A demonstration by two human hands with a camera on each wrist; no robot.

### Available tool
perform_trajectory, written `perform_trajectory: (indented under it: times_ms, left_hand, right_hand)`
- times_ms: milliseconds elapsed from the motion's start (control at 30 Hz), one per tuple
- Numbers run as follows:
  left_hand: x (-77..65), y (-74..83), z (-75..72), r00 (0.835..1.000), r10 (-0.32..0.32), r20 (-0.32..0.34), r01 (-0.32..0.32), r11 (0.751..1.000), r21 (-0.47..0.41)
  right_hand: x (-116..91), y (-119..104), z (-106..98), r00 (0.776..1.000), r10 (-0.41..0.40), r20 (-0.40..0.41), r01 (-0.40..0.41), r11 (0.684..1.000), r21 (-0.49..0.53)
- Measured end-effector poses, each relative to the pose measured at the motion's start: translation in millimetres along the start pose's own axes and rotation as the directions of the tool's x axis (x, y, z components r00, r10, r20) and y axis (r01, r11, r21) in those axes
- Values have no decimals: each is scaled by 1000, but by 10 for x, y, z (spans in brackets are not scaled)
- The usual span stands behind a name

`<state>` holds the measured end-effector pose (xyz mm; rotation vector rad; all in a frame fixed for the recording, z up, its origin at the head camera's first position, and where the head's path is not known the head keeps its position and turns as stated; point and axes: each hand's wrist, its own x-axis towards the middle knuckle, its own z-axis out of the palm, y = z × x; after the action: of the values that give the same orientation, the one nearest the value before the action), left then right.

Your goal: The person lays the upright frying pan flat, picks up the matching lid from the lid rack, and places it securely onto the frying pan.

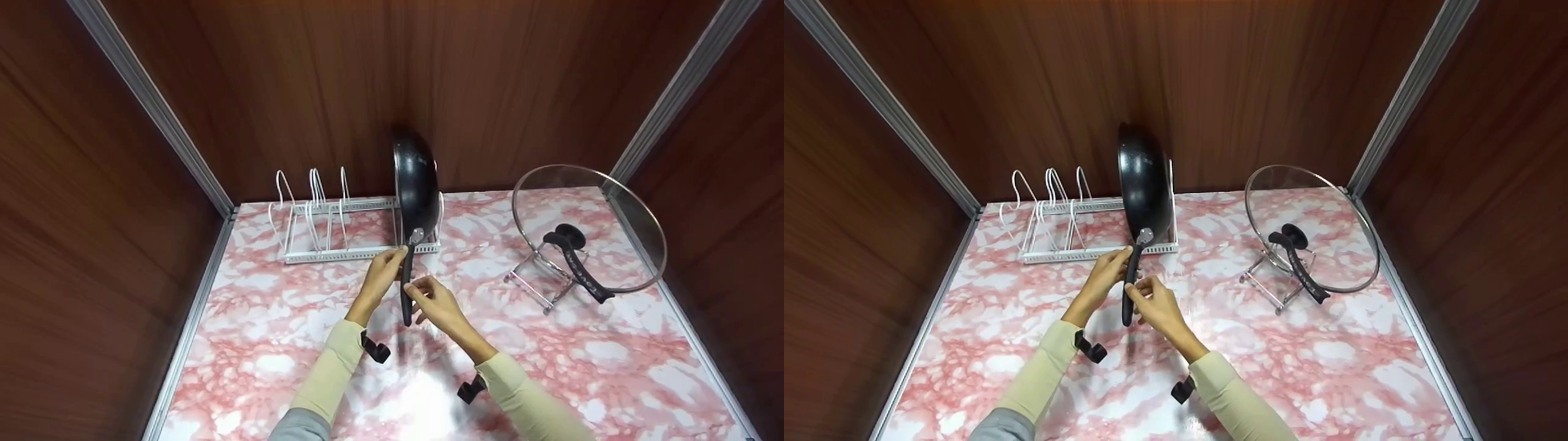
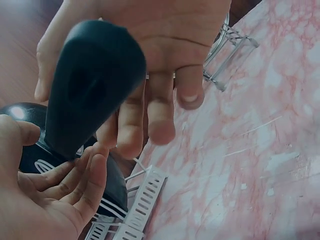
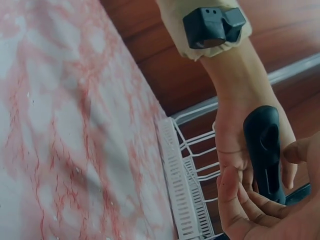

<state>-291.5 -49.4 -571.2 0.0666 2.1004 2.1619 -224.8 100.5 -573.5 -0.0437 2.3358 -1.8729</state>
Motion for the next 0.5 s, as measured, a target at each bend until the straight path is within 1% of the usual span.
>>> perform_trajectory:
  times_ms: [100,233,500]
  left_hand:
    - [-14,24,21,999,-33,12,34,999,-41]
    - [-8,27,43,997,-73,38,77,993,-92]
    - [25,49,69,989,-116,92,134,967,-215]
  right_hand:
    - [1,-8,20,999,26,24,-28,997,71]
    - [16,-9,44,996,63,57,-71,985,157]
    - [39,-34,83,991,85,105,-106,971,214]
